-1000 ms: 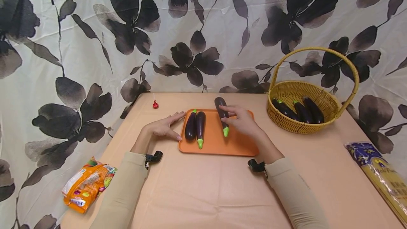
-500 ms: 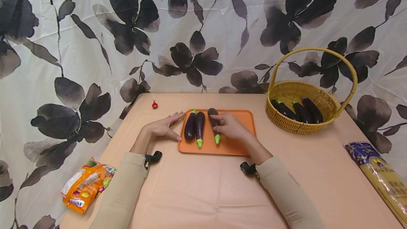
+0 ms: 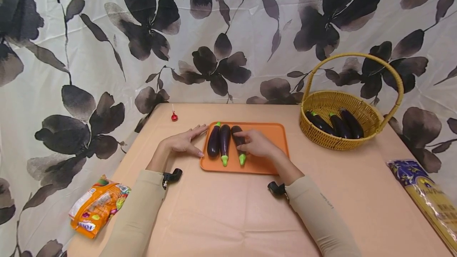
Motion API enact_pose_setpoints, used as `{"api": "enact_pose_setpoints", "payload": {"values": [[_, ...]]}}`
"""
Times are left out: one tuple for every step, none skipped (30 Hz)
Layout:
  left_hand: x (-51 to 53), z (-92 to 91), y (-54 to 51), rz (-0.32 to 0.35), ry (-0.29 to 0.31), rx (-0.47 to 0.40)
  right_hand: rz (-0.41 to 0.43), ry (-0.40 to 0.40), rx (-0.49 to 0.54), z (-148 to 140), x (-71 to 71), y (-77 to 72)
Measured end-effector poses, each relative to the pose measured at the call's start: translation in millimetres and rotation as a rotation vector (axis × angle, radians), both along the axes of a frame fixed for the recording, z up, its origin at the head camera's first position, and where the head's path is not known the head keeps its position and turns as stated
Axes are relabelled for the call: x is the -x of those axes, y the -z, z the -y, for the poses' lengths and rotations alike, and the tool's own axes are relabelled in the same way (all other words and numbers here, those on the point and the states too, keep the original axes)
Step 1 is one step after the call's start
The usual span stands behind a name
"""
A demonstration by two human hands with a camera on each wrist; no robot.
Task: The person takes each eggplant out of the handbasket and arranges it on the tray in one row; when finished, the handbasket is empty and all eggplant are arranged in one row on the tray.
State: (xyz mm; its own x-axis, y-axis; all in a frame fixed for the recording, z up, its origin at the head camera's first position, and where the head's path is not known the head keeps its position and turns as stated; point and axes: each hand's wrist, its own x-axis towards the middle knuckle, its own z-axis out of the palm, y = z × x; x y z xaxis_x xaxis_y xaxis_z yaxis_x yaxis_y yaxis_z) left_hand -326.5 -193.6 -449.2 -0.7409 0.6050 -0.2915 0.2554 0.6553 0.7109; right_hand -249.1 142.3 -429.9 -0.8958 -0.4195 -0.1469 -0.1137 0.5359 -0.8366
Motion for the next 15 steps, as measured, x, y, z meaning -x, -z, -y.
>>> {"api": "enact_pose_setpoints", "payload": {"values": [[0.1, 0.0, -0.2, -0.002, 0.0, 0.0, 0.004, 0.001, 0.0, 0.2, -0.4, -0.2], [0.2, -0.1, -0.3, -0.002, 0.0, -0.001, 0.007, 0.003, 0.0, 0.5, -1.0, -0.6], [0.2, -0.3, -0.5, -0.003, 0.001, -0.002, 0.008, 0.004, -0.001, 0.7, -1.5, -1.1], [0.0, -0.5, -0.6, -0.002, 0.001, -0.002, 0.005, 0.0, -0.001, 0.5, -1.6, -1.0], [-0.1, -0.6, -0.6, -0.002, 0.001, -0.001, 0.005, -0.002, -0.002, 0.7, -2.1, -1.3], [-0.4, -0.7, -0.7, 0.0, 0.0, -0.002, 0.003, -0.004, -0.002, 0.9, -2.5, -1.6], [-0.7, -0.6, -0.7, 0.002, -0.002, -0.003, 0.0, -0.01, 0.0, 0.9, -2.9, -1.7], [-1.1, -0.7, -0.8, 0.005, -0.005, -0.004, -0.002, -0.014, 0.0, 1.0, -3.0, -1.6], [-1.4, -0.7, -0.9, 0.007, -0.007, -0.006, -0.005, -0.016, 0.001, 1.1, -3.1, -1.6], [-1.8, -0.6, -1.0, 0.008, -0.009, -0.007, -0.007, -0.018, 0.003, 1.0, -2.9, -1.4], [-2.1, -0.4, -1.3, 0.008, -0.01, -0.009, -0.005, -0.018, 0.005, 1.1, -3.3, -1.5], [-2.3, -0.3, -1.5, 0.007, -0.012, -0.012, -0.008, -0.02, 0.007, 1.2, -3.1, -1.4], [-2.5, -0.2, -1.5, 0.005, -0.012, -0.013, -0.009, -0.02, 0.008, 1.5, -3.2, -1.3], [-2.6, -0.2, -1.4, 0.004, -0.011, -0.013, -0.013, -0.022, 0.007, 1.6, -3.2, -0.9], [-2.6, -0.1, -1.2, 0.001, -0.009, -0.012, -0.018, -0.022, 0.004, 1.8, -3.4, -0.9]]}}
